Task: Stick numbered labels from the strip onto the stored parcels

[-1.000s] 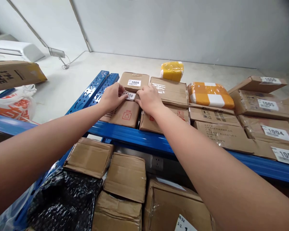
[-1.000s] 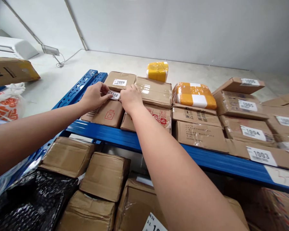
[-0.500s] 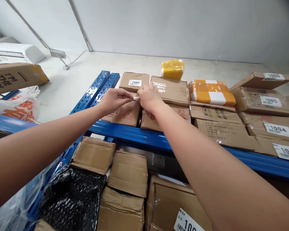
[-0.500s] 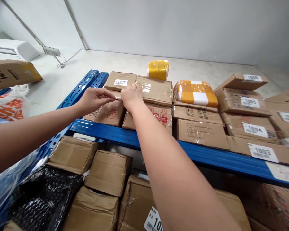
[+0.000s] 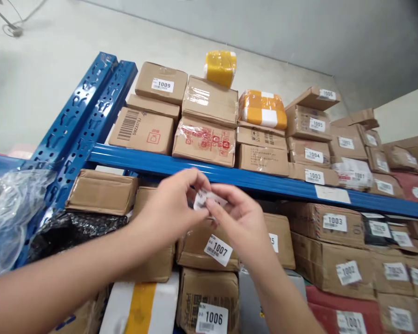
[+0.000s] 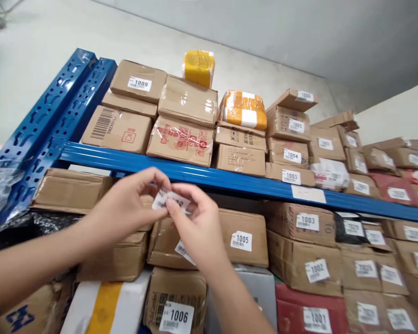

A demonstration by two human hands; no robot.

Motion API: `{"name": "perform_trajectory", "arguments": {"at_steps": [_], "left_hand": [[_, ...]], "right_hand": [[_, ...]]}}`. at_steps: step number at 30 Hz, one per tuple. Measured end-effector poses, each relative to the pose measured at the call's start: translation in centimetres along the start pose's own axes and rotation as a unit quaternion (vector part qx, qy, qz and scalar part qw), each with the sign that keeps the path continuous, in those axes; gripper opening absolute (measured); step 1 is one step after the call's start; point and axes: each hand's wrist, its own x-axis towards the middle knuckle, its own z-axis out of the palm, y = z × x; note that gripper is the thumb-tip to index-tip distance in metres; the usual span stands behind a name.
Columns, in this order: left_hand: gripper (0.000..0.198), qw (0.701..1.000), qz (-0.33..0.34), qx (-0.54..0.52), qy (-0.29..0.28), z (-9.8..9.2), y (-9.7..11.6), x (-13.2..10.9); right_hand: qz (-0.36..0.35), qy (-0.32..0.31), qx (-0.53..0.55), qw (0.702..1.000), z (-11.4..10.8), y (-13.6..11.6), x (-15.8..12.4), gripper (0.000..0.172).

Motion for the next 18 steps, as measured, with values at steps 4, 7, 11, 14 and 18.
{"name": "perform_trajectory", "arguments": {"at_steps": [4,7,11,14,18], "left_hand": [[0.015,0.995,-0.073,-0.007,-0.071,2.2,-0.6,-4.9],[0.01,0.99,-0.129,0.033,-0.039,2.0,-1.8,-9.7],[0.014,0.976,-0.142,0.136,0.098,1.4,-4.2,-16.8],[0.026,0.959,-0.132,0.194,0.156,1.6,-6.3,-19.8],[0.036,0.946,-0.113,0.254,0.165,2.3,-8.1,-20.5]], "right_hand": [[0.089,0.115,-0.011,0.989,-0.4,2.8,-6.3,0.033],[0.134,0.108,-0.019,0.985,1.6,4.1,-10.3,0.03],[0.094,0.089,-0.095,0.987,5.9,5.6,-14.6,0.03],[0.019,0.086,-0.2,0.976,8.3,6.9,-15.7,0.024],[-0.075,0.07,-0.323,0.941,9.1,8.2,-15.0,0.023]]}}
